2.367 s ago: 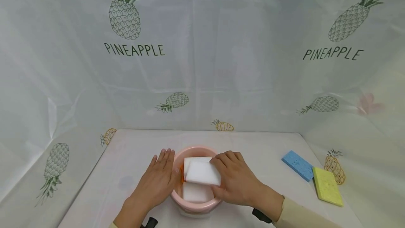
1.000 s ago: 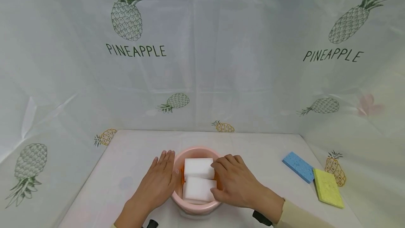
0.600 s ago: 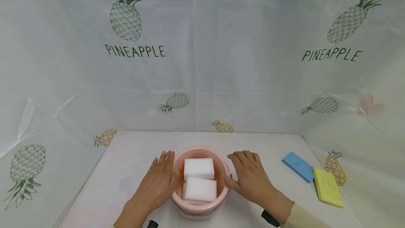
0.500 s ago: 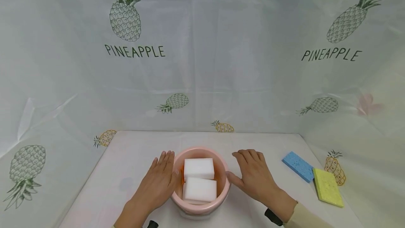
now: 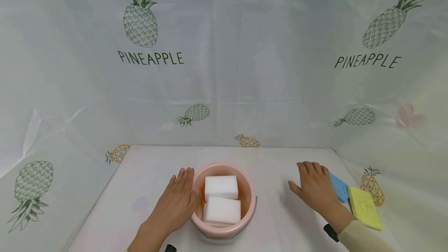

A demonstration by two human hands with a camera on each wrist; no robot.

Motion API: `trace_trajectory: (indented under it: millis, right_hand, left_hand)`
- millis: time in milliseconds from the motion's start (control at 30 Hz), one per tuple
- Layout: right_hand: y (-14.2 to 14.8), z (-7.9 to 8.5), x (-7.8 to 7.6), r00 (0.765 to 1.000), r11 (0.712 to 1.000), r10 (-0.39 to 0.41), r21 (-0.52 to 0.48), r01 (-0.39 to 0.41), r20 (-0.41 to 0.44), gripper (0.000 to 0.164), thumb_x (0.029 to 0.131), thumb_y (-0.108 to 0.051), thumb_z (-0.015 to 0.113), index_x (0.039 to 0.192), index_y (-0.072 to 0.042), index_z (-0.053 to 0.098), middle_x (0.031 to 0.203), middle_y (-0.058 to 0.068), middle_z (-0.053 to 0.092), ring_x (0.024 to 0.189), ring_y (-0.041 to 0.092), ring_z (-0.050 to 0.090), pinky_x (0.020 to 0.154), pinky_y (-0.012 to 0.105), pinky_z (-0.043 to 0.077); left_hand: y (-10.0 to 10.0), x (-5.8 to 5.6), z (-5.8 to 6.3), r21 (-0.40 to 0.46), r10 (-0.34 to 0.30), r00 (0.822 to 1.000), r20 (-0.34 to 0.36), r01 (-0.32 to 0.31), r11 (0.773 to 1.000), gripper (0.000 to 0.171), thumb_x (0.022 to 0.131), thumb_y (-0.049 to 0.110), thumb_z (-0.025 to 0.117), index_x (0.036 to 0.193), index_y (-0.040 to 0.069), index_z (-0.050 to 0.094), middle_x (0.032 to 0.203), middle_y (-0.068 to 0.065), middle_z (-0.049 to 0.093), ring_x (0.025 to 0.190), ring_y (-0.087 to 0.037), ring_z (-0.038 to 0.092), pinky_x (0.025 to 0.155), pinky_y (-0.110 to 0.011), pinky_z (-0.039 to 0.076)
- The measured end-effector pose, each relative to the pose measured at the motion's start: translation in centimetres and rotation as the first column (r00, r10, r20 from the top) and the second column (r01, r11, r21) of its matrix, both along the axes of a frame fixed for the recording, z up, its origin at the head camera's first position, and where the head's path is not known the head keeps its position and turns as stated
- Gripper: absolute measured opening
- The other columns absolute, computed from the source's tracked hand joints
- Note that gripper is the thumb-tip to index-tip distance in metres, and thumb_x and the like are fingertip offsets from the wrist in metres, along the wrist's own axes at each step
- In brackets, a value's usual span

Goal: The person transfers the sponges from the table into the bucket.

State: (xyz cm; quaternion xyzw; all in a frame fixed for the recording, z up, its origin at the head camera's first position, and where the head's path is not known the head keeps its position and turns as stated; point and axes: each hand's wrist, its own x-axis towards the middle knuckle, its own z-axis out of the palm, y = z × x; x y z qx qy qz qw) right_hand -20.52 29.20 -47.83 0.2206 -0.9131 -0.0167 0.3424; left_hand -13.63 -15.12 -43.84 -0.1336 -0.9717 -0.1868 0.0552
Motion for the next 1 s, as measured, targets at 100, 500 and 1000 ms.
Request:
trace_trajectory:
  millis: [100, 500, 1000]
  right_hand:
    - [2.5, -1.0, -0.6, 0.999, 0.999, -0.014, 0.042, 0.016, -0.034, 0.091, 0.106, -0.068, 0.015, 0.117, 0.011, 0.059, 0.108, 0.026, 0.064, 0.102, 0.048, 0.059, 0.088, 0.063, 0.049]
    - [11.4, -2.4, -0.6, 0.963, 0.965, -0.193, 0.212, 0.152, 0.188, 0.075, 0.073, -0.043, 0.086, 0.118, 0.01, 0.056, 0.114, 0.028, 0.063, 0.109, 0.05, 0.057, 0.098, 0.069, 0.044]
    - [15.9, -3.7, -0.1, 0.877, 0.92, -0.326, 0.332, 0.208, 0.352, 0.079, 0.083, -0.056, 0.081, 0.118, 0.012, 0.06, 0.116, 0.027, 0.064, 0.109, 0.048, 0.054, 0.098, 0.071, 0.042]
  left_hand:
    - [0.0, 0.1, 0.1, 0.0, 0.001, 1.0, -0.001, -0.001, 1.0, 0.062, 0.113, 0.031, 0.044, 0.163, -0.004, 0.032, 0.169, -0.02, 0.034, 0.161, -0.037, 0.024, 0.13, -0.059, 0.022]
    - [0.0, 0.0, 0.0, -0.005, 0.006, 1.0, 0.011, -0.005, 1.0, 0.063, 0.113, 0.032, 0.044, 0.163, -0.004, 0.031, 0.171, -0.02, 0.031, 0.162, -0.037, 0.021, 0.131, -0.058, 0.02]
    - [0.1, 0.0, -0.1, -0.009, 0.001, 1.0, 0.007, -0.001, 1.0, 0.063, 0.113, 0.032, 0.043, 0.163, -0.004, 0.031, 0.171, -0.02, 0.031, 0.162, -0.037, 0.021, 0.131, -0.058, 0.021]
